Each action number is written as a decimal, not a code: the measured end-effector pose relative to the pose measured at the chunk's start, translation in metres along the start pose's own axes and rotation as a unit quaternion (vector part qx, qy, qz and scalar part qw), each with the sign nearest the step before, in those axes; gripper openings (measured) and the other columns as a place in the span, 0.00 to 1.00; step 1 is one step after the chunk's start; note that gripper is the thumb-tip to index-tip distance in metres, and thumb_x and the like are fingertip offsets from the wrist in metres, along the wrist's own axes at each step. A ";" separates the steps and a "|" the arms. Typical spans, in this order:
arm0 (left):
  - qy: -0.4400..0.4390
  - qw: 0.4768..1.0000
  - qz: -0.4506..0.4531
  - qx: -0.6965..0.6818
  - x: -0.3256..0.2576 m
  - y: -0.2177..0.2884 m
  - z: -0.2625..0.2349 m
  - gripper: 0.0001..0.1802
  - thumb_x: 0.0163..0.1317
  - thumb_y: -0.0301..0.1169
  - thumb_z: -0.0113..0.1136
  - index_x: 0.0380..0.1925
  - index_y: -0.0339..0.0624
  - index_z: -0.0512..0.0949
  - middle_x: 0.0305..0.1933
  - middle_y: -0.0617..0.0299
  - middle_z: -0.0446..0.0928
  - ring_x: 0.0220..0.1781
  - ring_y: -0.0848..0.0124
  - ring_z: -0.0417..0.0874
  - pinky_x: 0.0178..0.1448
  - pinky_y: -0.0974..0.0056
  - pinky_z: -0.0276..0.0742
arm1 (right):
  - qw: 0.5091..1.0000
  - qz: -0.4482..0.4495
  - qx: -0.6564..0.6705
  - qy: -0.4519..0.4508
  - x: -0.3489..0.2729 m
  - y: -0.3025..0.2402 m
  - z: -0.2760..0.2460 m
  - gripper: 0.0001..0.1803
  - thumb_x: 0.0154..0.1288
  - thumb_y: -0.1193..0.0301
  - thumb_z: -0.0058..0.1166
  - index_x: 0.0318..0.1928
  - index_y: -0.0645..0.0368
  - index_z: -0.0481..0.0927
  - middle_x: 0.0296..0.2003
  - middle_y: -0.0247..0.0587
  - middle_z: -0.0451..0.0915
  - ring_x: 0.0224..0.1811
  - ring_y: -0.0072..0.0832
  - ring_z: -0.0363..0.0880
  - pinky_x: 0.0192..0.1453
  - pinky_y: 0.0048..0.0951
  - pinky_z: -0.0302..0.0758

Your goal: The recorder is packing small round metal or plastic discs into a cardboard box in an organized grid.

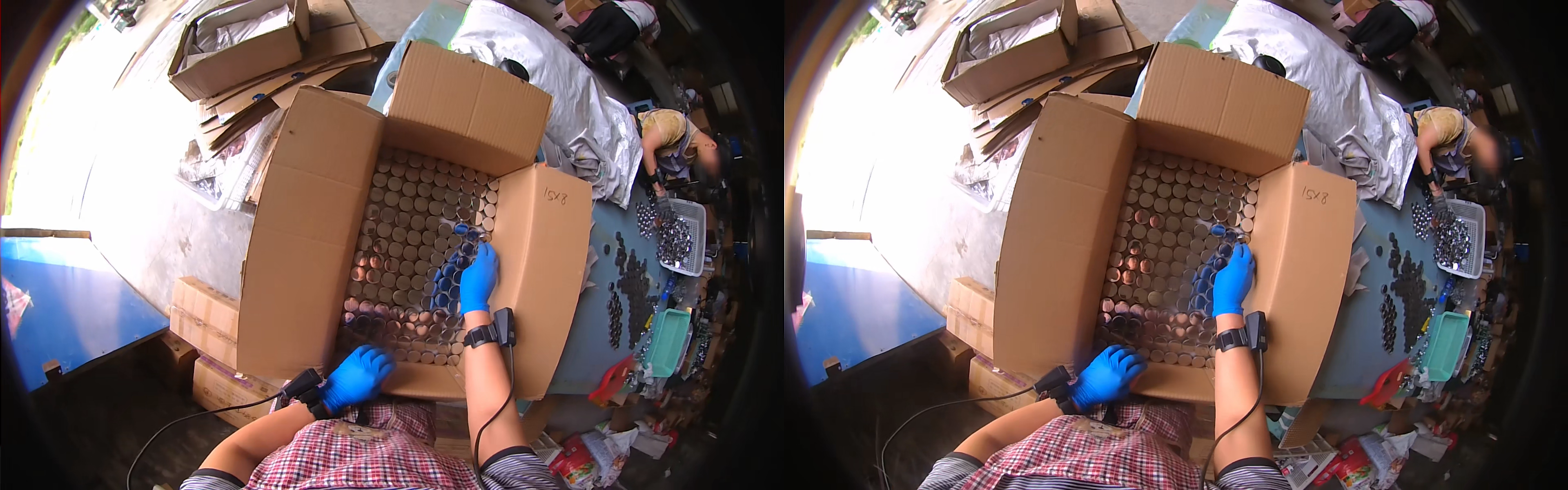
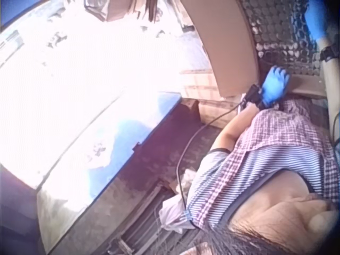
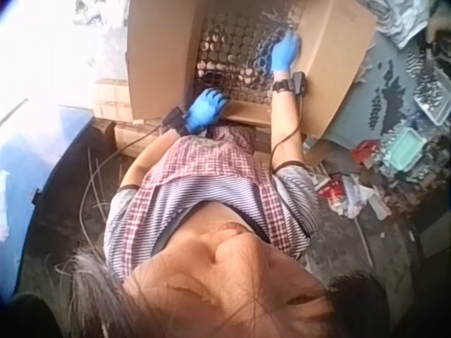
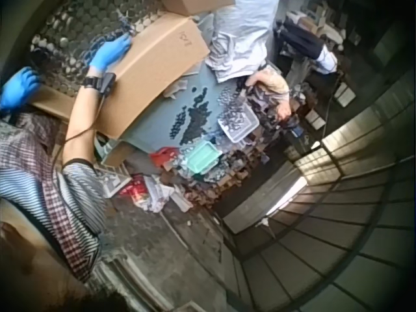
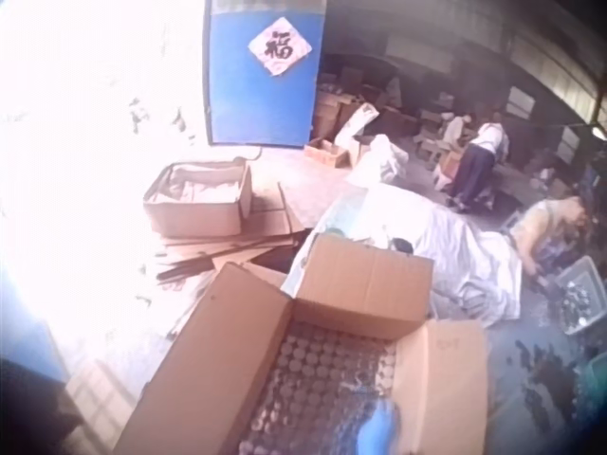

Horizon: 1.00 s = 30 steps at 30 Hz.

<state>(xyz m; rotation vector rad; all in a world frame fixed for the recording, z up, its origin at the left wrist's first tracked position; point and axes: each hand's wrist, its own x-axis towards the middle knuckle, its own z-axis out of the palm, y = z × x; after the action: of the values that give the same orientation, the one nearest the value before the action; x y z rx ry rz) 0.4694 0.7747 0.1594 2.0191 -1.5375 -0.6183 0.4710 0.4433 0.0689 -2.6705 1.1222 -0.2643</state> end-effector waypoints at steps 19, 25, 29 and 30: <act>0.017 1.000 -0.003 0.010 0.009 0.008 -0.011 0.19 0.50 0.30 0.63 0.45 0.43 0.78 0.49 0.58 0.77 0.53 0.59 0.78 0.61 0.52 0.71 | 0.992 -0.016 -0.107 -0.063 0.021 0.003 0.018 0.34 0.58 0.83 0.52 0.68 0.70 0.63 0.71 0.55 0.61 0.70 0.48 0.63 0.74 0.36 0.64; 0.036 0.999 -0.006 0.019 0.004 0.004 -0.003 0.19 0.49 0.31 0.63 0.45 0.43 0.79 0.49 0.59 0.78 0.53 0.59 0.78 0.61 0.52 0.71 | 0.994 0.044 0.046 -0.085 -0.010 -0.017 -0.004 0.36 0.55 0.84 0.49 0.68 0.70 0.62 0.71 0.57 0.61 0.70 0.53 0.62 0.74 0.39 0.64; 0.019 0.999 0.001 0.032 0.006 0.008 -0.008 0.19 0.49 0.31 0.63 0.45 0.44 0.79 0.49 0.59 0.78 0.52 0.60 0.78 0.61 0.52 0.71 | 0.995 0.032 0.042 -0.081 -0.042 -0.019 -0.006 0.37 0.54 0.83 0.50 0.68 0.69 0.64 0.69 0.56 0.63 0.64 0.54 0.68 0.69 0.42 0.68; 0.019 0.999 0.005 0.034 0.005 0.007 -0.006 0.19 0.49 0.31 0.63 0.45 0.44 0.79 0.49 0.59 0.78 0.52 0.60 0.78 0.61 0.52 0.71 | 0.996 0.019 0.000 -0.082 -0.043 -0.017 -0.004 0.37 0.55 0.83 0.50 0.69 0.67 0.63 0.70 0.54 0.63 0.59 0.52 0.72 0.63 0.42 0.74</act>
<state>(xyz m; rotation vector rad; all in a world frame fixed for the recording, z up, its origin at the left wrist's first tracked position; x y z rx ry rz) 0.4697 0.7688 0.1683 2.0612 -1.5644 -0.5267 0.4519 0.4848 0.0741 -2.6130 1.1209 -0.0366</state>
